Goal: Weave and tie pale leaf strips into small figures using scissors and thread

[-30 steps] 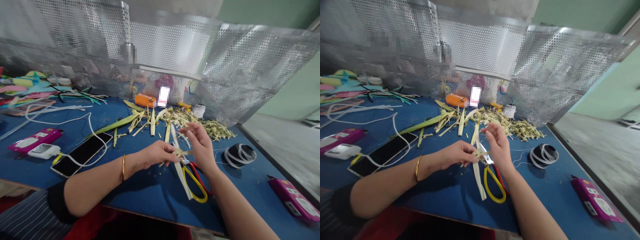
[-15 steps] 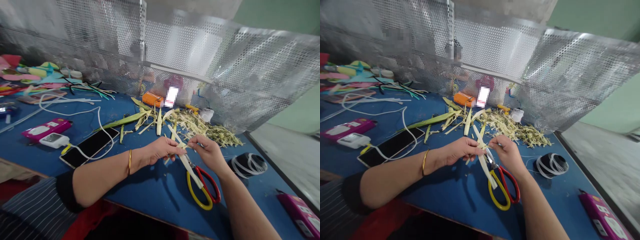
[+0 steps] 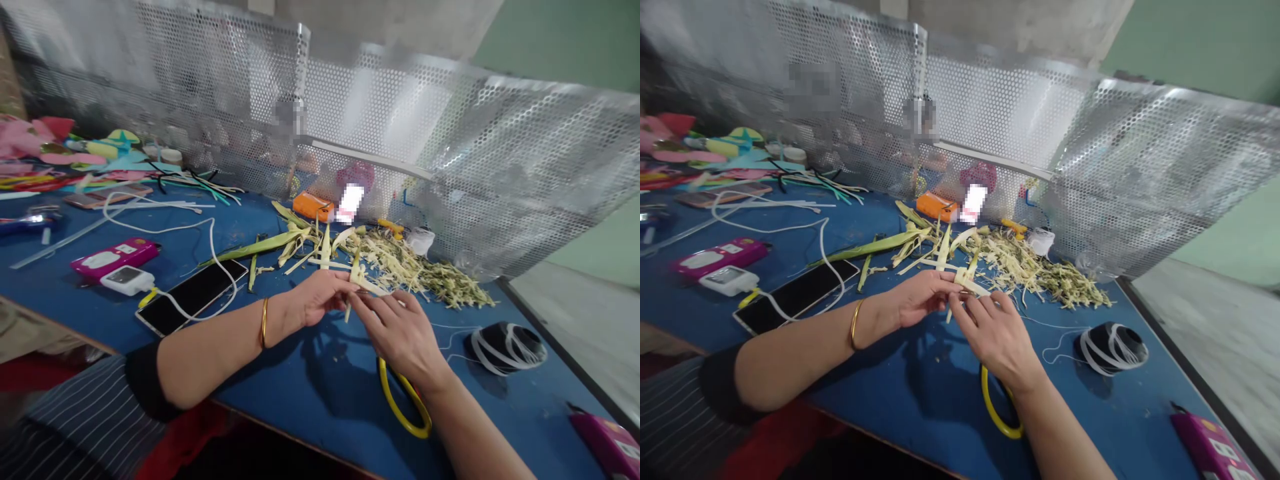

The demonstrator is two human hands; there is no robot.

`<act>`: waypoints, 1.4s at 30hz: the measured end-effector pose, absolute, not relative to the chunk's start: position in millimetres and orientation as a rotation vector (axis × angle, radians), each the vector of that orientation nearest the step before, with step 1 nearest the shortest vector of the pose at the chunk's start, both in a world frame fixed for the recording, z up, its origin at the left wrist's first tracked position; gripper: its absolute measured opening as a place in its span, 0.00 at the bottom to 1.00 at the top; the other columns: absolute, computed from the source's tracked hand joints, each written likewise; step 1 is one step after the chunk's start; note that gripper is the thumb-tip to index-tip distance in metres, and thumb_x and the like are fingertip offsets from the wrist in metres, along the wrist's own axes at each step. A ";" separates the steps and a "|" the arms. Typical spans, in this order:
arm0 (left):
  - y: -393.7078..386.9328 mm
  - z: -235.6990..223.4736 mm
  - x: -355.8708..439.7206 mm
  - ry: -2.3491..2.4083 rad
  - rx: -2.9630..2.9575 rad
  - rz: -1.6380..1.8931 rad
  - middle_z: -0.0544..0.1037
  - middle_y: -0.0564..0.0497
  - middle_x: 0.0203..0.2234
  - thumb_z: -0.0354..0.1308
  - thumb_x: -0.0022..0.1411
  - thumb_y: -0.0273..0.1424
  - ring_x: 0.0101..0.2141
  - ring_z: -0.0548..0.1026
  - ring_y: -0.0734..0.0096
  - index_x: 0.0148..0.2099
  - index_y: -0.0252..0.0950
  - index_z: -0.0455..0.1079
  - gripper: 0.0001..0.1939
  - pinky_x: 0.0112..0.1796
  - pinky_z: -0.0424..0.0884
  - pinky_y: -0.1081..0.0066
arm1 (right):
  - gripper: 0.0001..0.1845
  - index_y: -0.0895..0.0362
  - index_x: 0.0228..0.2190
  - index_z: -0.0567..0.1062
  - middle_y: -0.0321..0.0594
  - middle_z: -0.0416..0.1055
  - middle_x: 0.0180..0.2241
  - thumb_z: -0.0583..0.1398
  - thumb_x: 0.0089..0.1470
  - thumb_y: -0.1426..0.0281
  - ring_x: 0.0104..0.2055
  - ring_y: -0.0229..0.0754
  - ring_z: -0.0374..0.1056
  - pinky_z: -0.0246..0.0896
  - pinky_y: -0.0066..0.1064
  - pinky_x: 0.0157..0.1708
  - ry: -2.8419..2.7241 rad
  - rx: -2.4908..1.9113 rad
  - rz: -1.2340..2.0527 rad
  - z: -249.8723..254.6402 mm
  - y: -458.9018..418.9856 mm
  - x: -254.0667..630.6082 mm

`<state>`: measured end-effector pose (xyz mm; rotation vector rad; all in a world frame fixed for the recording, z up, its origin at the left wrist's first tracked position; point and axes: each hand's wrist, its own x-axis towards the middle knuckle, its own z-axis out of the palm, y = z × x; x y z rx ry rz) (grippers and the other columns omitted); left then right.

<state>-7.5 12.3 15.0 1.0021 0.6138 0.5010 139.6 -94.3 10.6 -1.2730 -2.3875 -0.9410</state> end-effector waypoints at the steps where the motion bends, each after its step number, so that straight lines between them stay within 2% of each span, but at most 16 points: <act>1: 11.9 14.5 -7.3 0.611 1.006 0.502 0.74 0.51 0.26 0.63 0.49 0.23 0.22 0.64 0.82 0.31 0.30 0.75 0.04 0.21 0.55 0.79 | 0.18 0.58 0.49 0.72 0.44 0.76 0.35 0.51 0.61 0.79 0.34 0.43 0.68 0.54 0.39 0.40 -2.415 -1.280 -0.952 7.7 -90.4 138.1; 6: 9.8 9.2 -5.8 0.595 1.064 0.484 0.71 0.53 0.22 0.63 0.51 0.24 0.21 0.61 0.82 0.31 0.29 0.75 0.03 0.19 0.49 0.76 | 0.11 0.60 0.40 0.74 0.44 0.74 0.31 0.52 0.61 0.78 0.33 0.44 0.67 0.55 0.39 0.39 -2.444 -1.247 -1.039 -2.2 -81.6 131.3; 12: 9.3 11.8 -7.5 0.608 1.085 0.491 0.76 0.49 0.27 0.65 0.51 0.28 0.21 0.63 0.83 0.31 0.30 0.76 0.05 0.19 0.48 0.76 | 0.15 0.58 0.34 0.73 0.41 0.72 0.26 0.48 0.62 0.78 0.30 0.42 0.68 0.59 0.39 0.42 -2.368 -1.051 -0.861 -5.5 -88.1 123.9; 16: 8.5 13.7 -7.3 0.638 1.092 0.494 0.78 0.45 0.27 0.65 0.49 0.27 0.24 0.68 0.79 0.29 0.30 0.76 0.04 0.19 0.47 0.75 | 0.13 0.57 0.35 0.73 0.40 0.74 0.27 0.50 0.61 0.78 0.29 0.41 0.69 0.61 0.38 0.42 -2.347 -0.949 -0.843 -7.1 -91.7 118.9; 20: 10.2 10.0 -6.1 0.642 1.094 0.513 0.79 0.41 0.30 0.61 0.51 0.26 0.27 0.72 0.75 0.29 0.29 0.77 0.05 0.18 0.47 0.76 | 0.12 0.56 0.35 0.74 0.40 0.76 0.28 0.52 0.61 0.78 0.30 0.40 0.70 0.62 0.37 0.41 -2.378 -0.921 -0.861 -5.5 -93.1 116.1; 23: 11.8 9.4 -6.3 0.647 1.152 0.565 0.77 0.45 0.26 0.60 0.52 0.27 0.22 0.69 0.79 0.29 0.30 0.77 0.06 0.17 0.47 0.76 | 0.12 0.58 0.42 0.72 0.43 0.78 0.33 0.52 0.61 0.78 0.37 0.43 0.72 0.59 0.38 0.47 -2.336 -0.953 -0.874 -2.0 -93.3 120.7; 25: 11.9 11.0 -6.8 0.659 1.216 0.614 0.74 0.50 0.22 0.59 0.53 0.27 0.18 0.63 0.83 0.29 0.31 0.77 0.06 0.16 0.47 0.77 | 0.13 0.58 0.47 0.70 0.48 0.77 0.39 0.55 0.61 0.75 0.43 0.47 0.71 0.57 0.40 0.50 -2.142 -1.157 -0.940 0.5 -92.1 127.2; 27: 11.3 13.4 -7.1 0.663 1.263 0.637 0.74 0.51 0.22 0.58 0.52 0.26 0.17 0.62 0.84 0.30 0.32 0.77 0.07 0.16 0.47 0.76 | 0.13 0.58 0.48 0.69 0.50 0.76 0.41 0.57 0.61 0.71 0.45 0.50 0.70 0.55 0.42 0.50 -1.939 -1.422 -0.980 2.4 -89.3 134.7; 30: 10.5 17.0 -7.4 0.656 1.265 0.604 0.78 0.48 0.28 0.57 0.51 0.26 0.24 0.72 0.78 0.32 0.33 0.77 0.08 0.17 0.47 0.76 | 0.09 0.58 0.41 0.71 0.47 0.76 0.34 0.53 0.64 0.69 0.36 0.47 0.71 0.52 0.42 0.50 -1.930 -1.634 -0.880 4.2 -84.7 143.7; 32: 10.8 18.9 -7.9 0.653 1.224 0.561 0.78 0.47 0.29 0.58 0.49 0.26 0.28 0.75 0.74 0.32 0.33 0.77 0.08 0.17 0.45 0.75 | 0.12 0.57 0.34 0.72 0.42 0.74 0.27 0.50 0.65 0.71 0.29 0.44 0.68 0.53 0.39 0.47 -1.973 -1.651 -0.797 5.0 -83.3 146.1; 36: 10.8 20.9 -9.4 0.626 1.167 0.457 0.77 0.49 0.31 0.63 0.48 0.30 0.25 0.72 0.77 0.34 0.34 0.76 0.09 0.18 0.44 0.75 | 0.17 0.55 0.24 0.67 0.37 0.68 0.21 0.49 0.65 0.71 0.25 0.41 0.64 0.54 0.35 0.40 -1.978 -1.649 -0.699 4.8 -84.5 143.6; 40: 8.7 17.9 -8.7 0.700 1.248 0.510 0.72 0.54 0.22 0.66 0.48 0.32 0.20 0.64 0.82 0.33 0.33 0.74 0.09 0.20 0.49 0.75 | 0.17 0.55 0.24 0.65 0.36 0.67 0.21 0.49 0.65 0.70 0.24 0.39 0.62 0.52 0.33 0.39 -2.042 -1.655 -0.559 2.7 -85.0 141.4; 42: 8.1 15.2 -7.4 0.695 1.269 0.541 0.72 0.54 0.21 0.65 0.51 0.32 0.20 0.63 0.82 0.29 0.32 0.73 0.08 0.22 0.54 0.75 | 0.17 0.55 0.24 0.65 0.35 0.67 0.21 0.48 0.66 0.70 0.24 0.38 0.62 0.52 0.32 0.39 -2.068 -1.639 -0.472 3.7 -85.0 142.9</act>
